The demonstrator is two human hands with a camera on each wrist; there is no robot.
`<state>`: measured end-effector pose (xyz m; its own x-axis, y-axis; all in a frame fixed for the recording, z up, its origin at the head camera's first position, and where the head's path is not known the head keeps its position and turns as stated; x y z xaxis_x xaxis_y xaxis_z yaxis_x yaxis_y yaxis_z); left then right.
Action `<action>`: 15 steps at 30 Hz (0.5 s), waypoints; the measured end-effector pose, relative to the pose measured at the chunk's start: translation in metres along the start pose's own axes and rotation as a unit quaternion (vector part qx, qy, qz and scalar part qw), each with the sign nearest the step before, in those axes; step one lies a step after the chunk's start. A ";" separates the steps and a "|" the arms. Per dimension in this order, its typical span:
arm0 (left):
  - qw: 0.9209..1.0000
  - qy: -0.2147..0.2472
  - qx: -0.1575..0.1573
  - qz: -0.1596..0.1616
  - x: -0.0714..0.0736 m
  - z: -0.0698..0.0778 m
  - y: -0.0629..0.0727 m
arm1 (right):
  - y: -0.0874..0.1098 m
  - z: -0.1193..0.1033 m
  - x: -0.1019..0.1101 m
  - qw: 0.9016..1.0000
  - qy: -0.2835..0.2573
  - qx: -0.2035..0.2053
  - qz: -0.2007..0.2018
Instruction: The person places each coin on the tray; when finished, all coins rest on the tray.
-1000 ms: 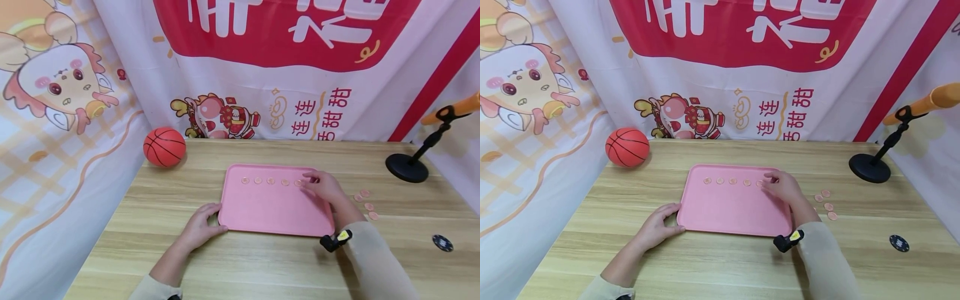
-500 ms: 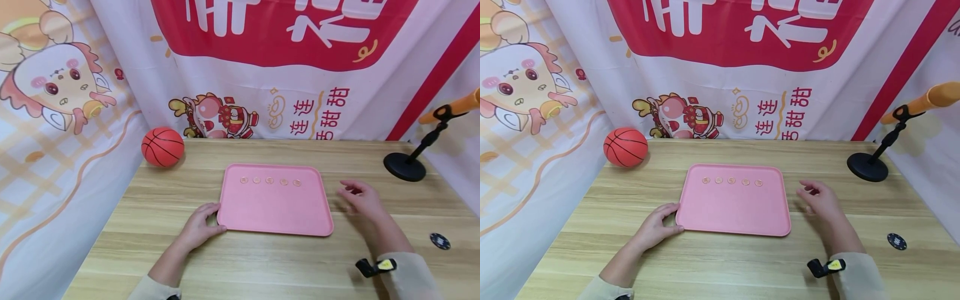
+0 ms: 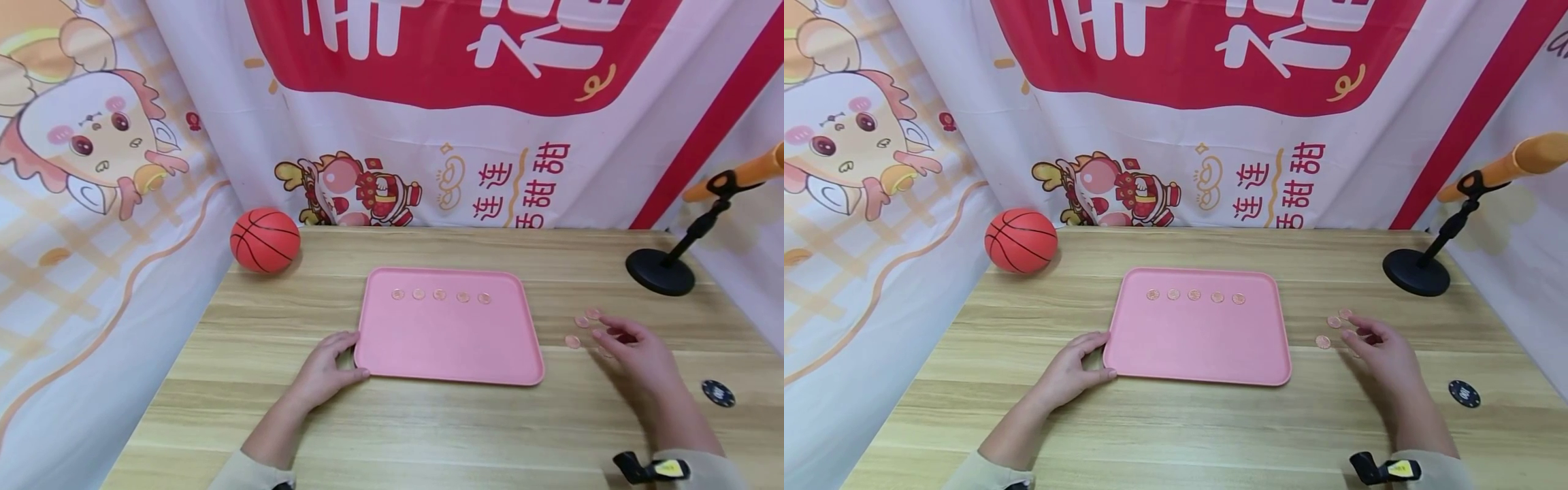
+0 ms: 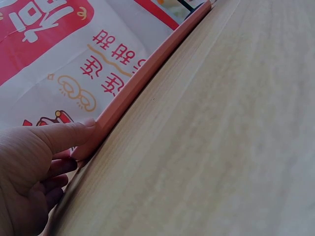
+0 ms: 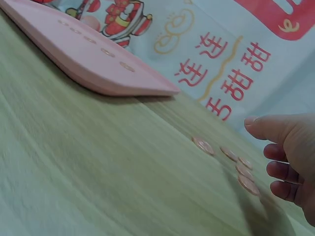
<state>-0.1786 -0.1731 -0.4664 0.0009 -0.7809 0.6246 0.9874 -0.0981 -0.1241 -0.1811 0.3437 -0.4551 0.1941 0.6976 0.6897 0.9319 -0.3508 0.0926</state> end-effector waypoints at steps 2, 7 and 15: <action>1.000 0.000 -0.001 0.000 0.000 0.000 0.000 | 0.002 0.005 0.004 1.000 0.016 0.013 0.004; 1.000 -0.002 0.000 0.000 0.000 0.000 0.000 | 0.003 0.014 0.009 0.998 0.044 0.041 0.010; 1.000 -0.003 0.002 0.000 0.000 0.001 0.000 | 0.003 0.024 0.010 0.995 0.076 0.059 0.015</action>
<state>-0.1783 -0.1728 -0.4656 0.0026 -0.7767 0.6298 0.9879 -0.0957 -0.1220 -0.1689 0.3640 -0.4651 0.1825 0.5825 0.7921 0.9577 -0.2876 -0.0092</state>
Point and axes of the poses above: each hand's wrist, its own y-axis away from the middle knuckle, its own x-axis out of the back of the hand, z = x × y, the point moved 2 cm from there along -y, towards the middle knuckle, and after that the axes turned 9 degrees about z, right-handed, at the moved point
